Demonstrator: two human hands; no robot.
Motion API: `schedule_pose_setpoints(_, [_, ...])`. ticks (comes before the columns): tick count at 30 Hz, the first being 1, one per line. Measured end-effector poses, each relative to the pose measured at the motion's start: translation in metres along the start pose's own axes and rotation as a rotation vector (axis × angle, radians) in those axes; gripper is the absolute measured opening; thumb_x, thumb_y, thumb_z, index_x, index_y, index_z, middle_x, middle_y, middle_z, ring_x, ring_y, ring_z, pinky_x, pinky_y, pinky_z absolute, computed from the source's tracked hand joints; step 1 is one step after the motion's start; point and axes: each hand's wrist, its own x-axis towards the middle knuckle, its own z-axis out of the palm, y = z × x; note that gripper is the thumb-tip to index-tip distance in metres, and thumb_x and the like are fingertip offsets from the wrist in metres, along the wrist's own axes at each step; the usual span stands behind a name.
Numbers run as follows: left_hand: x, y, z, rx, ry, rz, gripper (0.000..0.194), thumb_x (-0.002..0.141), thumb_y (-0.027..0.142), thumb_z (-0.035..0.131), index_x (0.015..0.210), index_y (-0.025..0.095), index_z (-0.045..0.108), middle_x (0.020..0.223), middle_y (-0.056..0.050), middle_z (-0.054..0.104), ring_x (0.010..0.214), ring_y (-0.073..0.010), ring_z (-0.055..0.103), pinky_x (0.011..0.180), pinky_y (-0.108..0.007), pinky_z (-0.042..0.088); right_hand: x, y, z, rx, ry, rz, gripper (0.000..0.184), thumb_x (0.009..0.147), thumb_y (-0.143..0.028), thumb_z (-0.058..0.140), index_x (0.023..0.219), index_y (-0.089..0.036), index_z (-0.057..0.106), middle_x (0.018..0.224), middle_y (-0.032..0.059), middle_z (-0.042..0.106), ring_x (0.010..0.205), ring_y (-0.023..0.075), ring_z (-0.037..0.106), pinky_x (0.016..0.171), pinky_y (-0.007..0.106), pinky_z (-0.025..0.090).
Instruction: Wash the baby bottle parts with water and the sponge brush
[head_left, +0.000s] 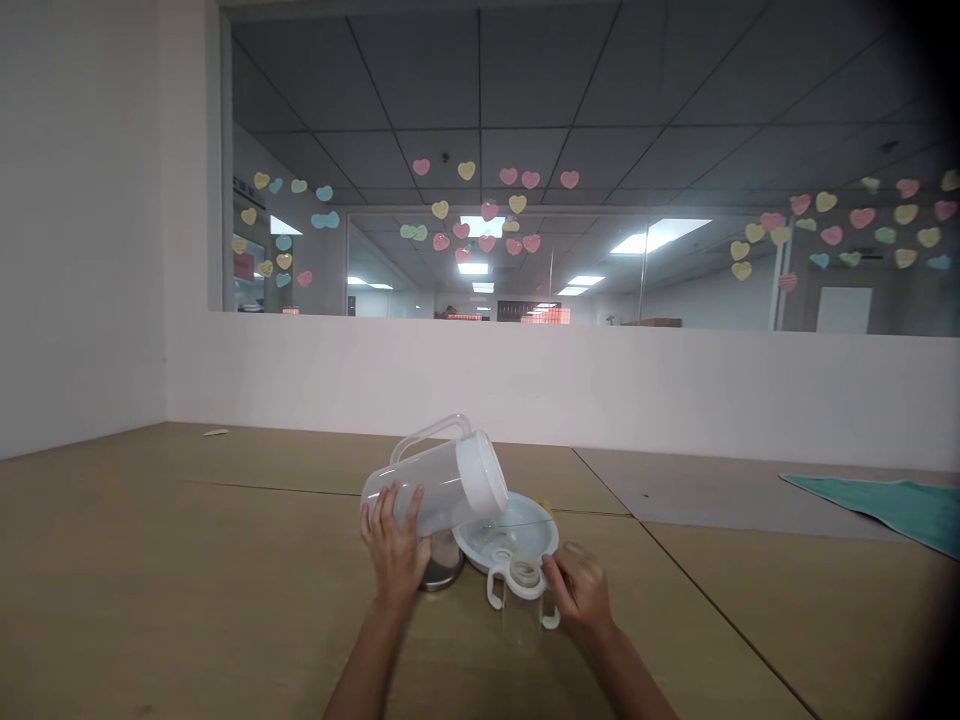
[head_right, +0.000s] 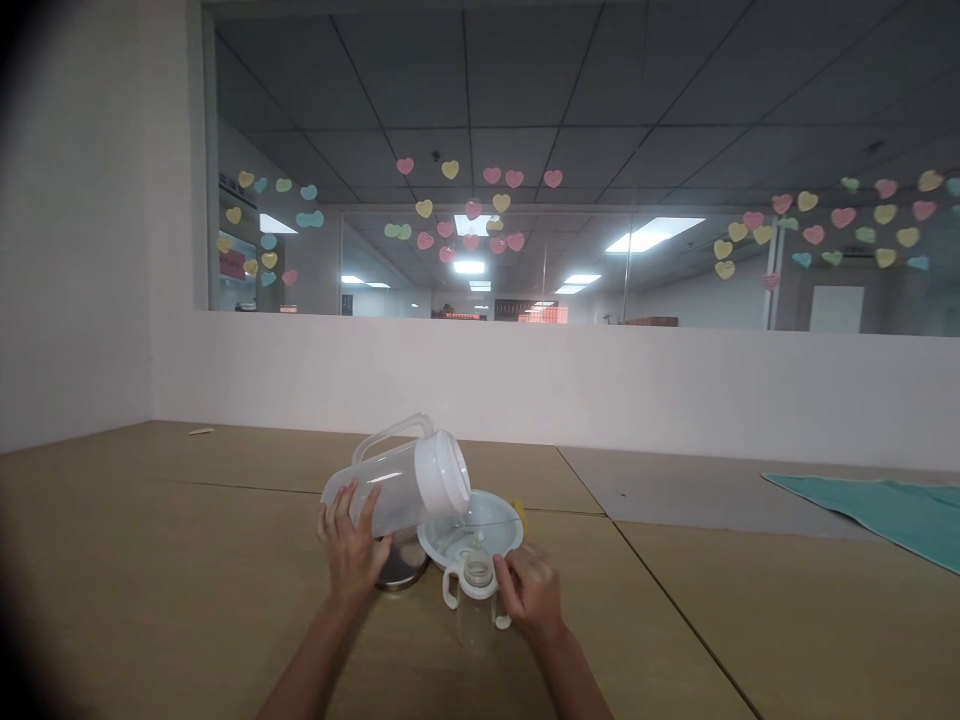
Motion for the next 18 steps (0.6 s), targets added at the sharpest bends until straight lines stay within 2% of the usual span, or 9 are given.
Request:
schedule_pose_setpoints(9, [0.0015,0.0014,-0.0048,-0.001,-0.047,0.103,0.055,0.071,0.017,0.061,0.124,0.027,0.055,0.138,-0.011,0.042,0.130,-0.0316,0.035,0.111,-0.054,0.018,-0.0018,0.0006,0.0029,-0.023,-0.018,0.021,0.038,0.090,-0.025,0.043,0.053,-0.020,0.043,0.051,-0.0012,0.043,0.051,0.0119,0.041,0.053,0.025,0.027])
schedule_pose_setpoints(18, [0.0014,0.0002,-0.0021,0.030,0.008,0.108,0.052,0.072,0.016,0.060,0.123,0.025,0.057,0.136,-0.014,0.043,0.129,-0.0319,0.036,0.110,-0.055,0.020,-0.0014,0.0011,0.0064,-0.035,0.021,-0.017,0.037,0.090,-0.022,0.045,0.053,-0.020,0.041,0.050,-0.0025,0.041,0.050,0.0107,0.039,0.053,0.025,0.026])
